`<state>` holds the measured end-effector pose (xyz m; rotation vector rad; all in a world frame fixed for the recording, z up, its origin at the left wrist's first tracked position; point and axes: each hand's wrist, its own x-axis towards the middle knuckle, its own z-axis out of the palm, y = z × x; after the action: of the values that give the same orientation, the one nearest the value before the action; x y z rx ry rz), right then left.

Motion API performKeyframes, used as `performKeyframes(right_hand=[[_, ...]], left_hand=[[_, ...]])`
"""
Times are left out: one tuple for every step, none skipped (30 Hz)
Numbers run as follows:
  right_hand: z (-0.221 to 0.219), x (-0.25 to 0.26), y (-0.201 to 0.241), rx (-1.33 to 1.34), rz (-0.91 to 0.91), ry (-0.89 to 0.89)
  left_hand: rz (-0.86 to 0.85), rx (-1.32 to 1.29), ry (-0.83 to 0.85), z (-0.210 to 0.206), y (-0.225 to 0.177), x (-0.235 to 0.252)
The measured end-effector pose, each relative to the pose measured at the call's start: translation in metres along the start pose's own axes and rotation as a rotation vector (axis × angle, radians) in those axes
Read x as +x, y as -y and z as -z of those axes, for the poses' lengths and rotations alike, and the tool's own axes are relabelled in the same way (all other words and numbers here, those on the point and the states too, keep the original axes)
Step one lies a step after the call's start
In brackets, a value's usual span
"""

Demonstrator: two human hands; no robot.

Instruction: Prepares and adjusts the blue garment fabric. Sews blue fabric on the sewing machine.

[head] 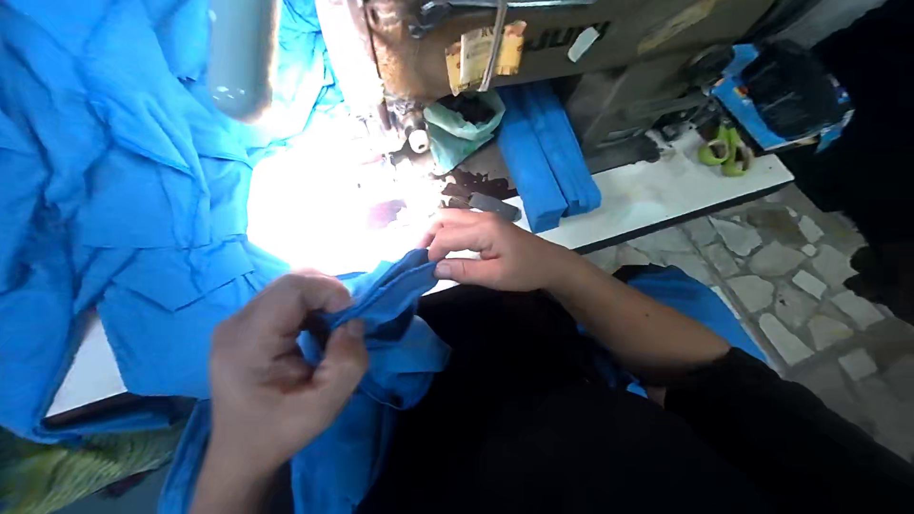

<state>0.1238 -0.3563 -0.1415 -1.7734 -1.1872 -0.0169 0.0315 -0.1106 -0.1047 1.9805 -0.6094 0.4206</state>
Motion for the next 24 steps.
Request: performKeyframes(right_hand=[[-0.002,-0.002,0.000,0.045,0.020,-0.005],[-0.005,-0.004,0.001,0.077,0.040,-0.007],[-0.009,-0.005,0.001,0.086,0.052,-0.008],[-0.012,-0.007,0.000,0.073,0.053,-0.015],[-0.012,-0.010,-0.002,0.055,0.043,-0.026],[-0.007,-0.012,-0.002,0.039,0.039,-0.043],[0.000,-0.015,0.000,0.031,0.046,-0.065],[0.008,-0.017,0.006,0.012,0.063,-0.083],[0.014,-0.020,0.011,-0.011,0.080,-0.092],[0.018,-0.022,0.013,-0.037,0.087,-0.094],[0.020,-0.025,0.011,-0.060,0.076,-0.094],[0.019,-0.028,0.006,-0.070,0.052,-0.103],[0.017,-0.032,0.000,-0.070,0.022,-0.114],[0.014,-0.036,-0.004,-0.047,-0.009,-0.131],[0.011,-0.039,-0.006,-0.009,-0.033,-0.156],[0.008,-0.042,-0.006,0.044,-0.051,-0.188],[0.006,-0.043,-0.006,0.102,-0.065,-0.228],[0.003,-0.042,-0.005,0.164,-0.071,-0.267],[0.001,-0.042,-0.005,0.215,-0.079,-0.294],[-0.001,-0.042,-0.004,0.231,-0.089,-0.306],[-0.003,-0.043,-0.003,0.212,-0.096,-0.305],[-0.005,-0.045,-0.004,0.149,-0.098,-0.299],[-0.007,-0.047,-0.004,0.051,-0.101,-0.288],[-0.011,-0.049,-0.005,-0.032,-0.112,-0.276]], left_hand=[[0.006,-0.007,0.000,0.001,0.001,-0.001],[0.013,-0.016,0.007,0.001,0.001,-0.002],[0.013,-0.011,0.019,0.002,0.001,-0.003],[0.004,0.014,0.039,0.005,0.002,-0.003],[-0.012,0.061,0.056,0.010,0.005,-0.002],[-0.032,0.132,0.064,0.016,0.008,-0.001],[-0.047,0.205,0.067,0.022,0.011,0.000],[-0.056,0.271,0.070,0.025,0.013,0.000],[-0.068,0.321,0.075,0.027,0.015,0.001],[-0.086,0.364,0.088,0.027,0.016,0.003],[-0.111,0.404,0.103,0.025,0.016,0.007],[-0.132,0.441,0.121,0.022,0.016,0.010],[-0.152,0.469,0.133,0.017,0.016,0.014],[-0.158,0.467,0.159,0.013,0.016,0.016],[-0.158,0.414,0.181,0.011,0.017,0.017],[-0.153,0.349,0.197,0.010,0.018,0.018],[-0.140,0.268,0.210,0.009,0.019,0.020],[-0.123,0.188,0.219,0.009,0.018,0.022],[-0.112,0.099,0.227,0.006,0.017,0.023],[-0.102,0.019,0.252,0.003,0.016,0.024],[-0.094,-0.057,0.290,0.000,0.014,0.025],[-0.085,-0.120,0.321,-0.005,0.012,0.024],[-0.075,-0.157,0.343,-0.011,0.011,0.022],[-0.077,-0.174,0.359,-0.018,0.009,0.020]])
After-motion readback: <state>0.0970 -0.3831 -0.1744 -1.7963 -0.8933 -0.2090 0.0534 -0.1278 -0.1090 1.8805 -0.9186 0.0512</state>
